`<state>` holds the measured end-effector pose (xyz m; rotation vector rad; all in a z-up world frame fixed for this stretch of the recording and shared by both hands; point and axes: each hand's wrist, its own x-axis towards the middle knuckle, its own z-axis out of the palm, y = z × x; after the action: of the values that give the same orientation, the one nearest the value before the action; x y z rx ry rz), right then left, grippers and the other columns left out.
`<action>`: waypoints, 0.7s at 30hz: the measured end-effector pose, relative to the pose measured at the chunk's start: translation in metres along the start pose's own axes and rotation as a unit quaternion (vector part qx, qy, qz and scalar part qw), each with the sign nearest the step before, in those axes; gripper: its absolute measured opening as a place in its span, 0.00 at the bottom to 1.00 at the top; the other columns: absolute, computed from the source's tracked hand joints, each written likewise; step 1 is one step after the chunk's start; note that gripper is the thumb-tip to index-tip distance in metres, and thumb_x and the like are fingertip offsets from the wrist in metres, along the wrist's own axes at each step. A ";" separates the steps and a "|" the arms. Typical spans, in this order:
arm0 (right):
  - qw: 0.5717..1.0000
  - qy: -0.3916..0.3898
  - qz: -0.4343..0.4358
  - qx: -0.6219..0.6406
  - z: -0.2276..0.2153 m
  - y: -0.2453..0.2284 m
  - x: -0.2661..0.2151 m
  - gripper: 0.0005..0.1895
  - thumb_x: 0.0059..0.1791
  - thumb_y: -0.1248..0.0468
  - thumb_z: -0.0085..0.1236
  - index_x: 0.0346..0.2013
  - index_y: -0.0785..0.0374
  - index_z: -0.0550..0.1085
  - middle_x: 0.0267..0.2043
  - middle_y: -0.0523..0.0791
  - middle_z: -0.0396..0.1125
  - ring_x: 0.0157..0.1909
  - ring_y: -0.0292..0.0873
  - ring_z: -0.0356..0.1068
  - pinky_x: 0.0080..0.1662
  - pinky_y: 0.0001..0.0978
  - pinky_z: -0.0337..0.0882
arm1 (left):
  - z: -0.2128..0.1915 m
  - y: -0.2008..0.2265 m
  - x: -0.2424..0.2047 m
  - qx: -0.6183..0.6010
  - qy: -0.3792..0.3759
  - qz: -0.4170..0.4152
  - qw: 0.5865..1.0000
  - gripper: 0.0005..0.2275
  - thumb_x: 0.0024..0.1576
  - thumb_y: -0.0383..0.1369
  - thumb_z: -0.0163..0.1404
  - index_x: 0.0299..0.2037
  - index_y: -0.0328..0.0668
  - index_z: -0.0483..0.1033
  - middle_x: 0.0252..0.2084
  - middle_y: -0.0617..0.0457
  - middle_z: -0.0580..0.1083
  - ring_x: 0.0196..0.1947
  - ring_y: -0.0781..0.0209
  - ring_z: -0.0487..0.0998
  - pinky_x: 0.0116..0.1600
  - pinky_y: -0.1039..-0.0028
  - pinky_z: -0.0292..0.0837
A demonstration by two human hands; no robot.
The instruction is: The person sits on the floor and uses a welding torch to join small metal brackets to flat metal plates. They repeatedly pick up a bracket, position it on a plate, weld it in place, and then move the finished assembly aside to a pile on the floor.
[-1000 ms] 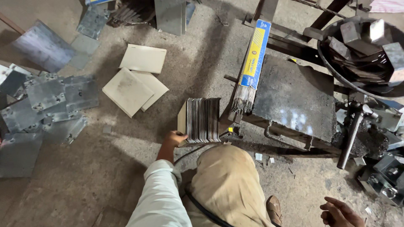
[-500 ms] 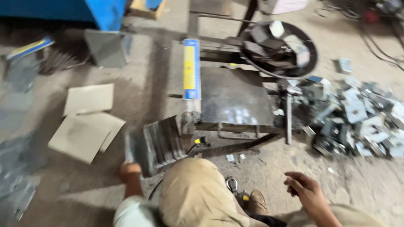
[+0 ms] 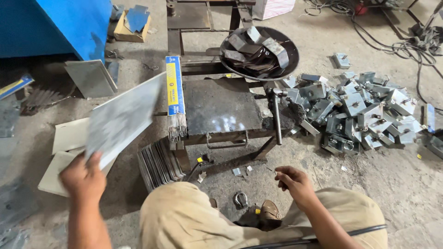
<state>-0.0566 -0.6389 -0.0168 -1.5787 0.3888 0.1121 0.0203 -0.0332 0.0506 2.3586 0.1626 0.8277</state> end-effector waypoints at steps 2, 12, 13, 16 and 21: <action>1.000 -0.014 -0.019 0.010 0.002 -0.004 0.001 0.13 0.52 0.66 0.57 0.49 0.69 0.77 0.35 0.46 0.73 0.31 0.37 0.69 0.34 0.30 0.69 | 0.014 0.053 0.022 -0.094 0.028 0.169 0.981 0.10 0.71 0.36 0.54 0.48 0.36 0.80 0.41 0.41 0.80 0.42 0.46 0.81 0.52 0.62 0.74; 0.995 -0.030 -0.069 0.067 -0.012 -0.031 -0.007 0.12 0.53 0.66 0.56 0.49 0.69 0.77 0.34 0.45 0.72 0.32 0.36 0.68 0.35 0.29 0.69 | 0.185 0.193 -0.011 0.055 -0.179 0.384 0.904 0.25 0.63 0.16 0.37 0.62 0.58 0.73 0.68 0.57 0.70 0.72 0.50 0.64 0.75 0.52 0.49; 0.995 -0.028 -0.068 0.070 -0.014 -0.031 -0.007 0.12 0.53 0.66 0.56 0.49 0.69 0.77 0.34 0.45 0.72 0.32 0.36 0.68 0.35 0.29 0.69 | 0.196 0.190 -0.021 0.066 -0.209 0.376 0.900 0.26 0.60 0.15 0.35 0.60 0.58 0.73 0.69 0.57 0.68 0.73 0.51 0.61 0.75 0.52 0.43; 0.997 -0.014 -0.047 0.065 -0.019 -0.029 -0.005 0.12 0.52 0.66 0.56 0.48 0.69 0.77 0.34 0.46 0.73 0.32 0.37 0.68 0.35 0.30 0.68 | 0.223 0.176 -0.040 0.074 -0.256 0.329 0.906 0.22 0.61 0.20 0.38 0.62 0.56 0.73 0.72 0.51 0.64 0.75 0.50 0.55 0.78 0.49 0.41; 0.997 -0.012 -0.030 0.074 -0.027 -0.019 0.000 0.13 0.52 0.66 0.56 0.49 0.69 0.77 0.34 0.46 0.72 0.32 0.37 0.68 0.36 0.30 0.69 | 0.246 0.158 -0.048 0.079 -0.221 0.330 0.914 0.25 0.57 0.18 0.40 0.63 0.53 0.73 0.71 0.46 0.64 0.75 0.44 0.53 0.76 0.45 0.41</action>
<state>-0.0548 -0.6659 0.0027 -1.4391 0.3242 0.0549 0.1167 -0.3017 -0.0295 2.7152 -0.8254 0.5457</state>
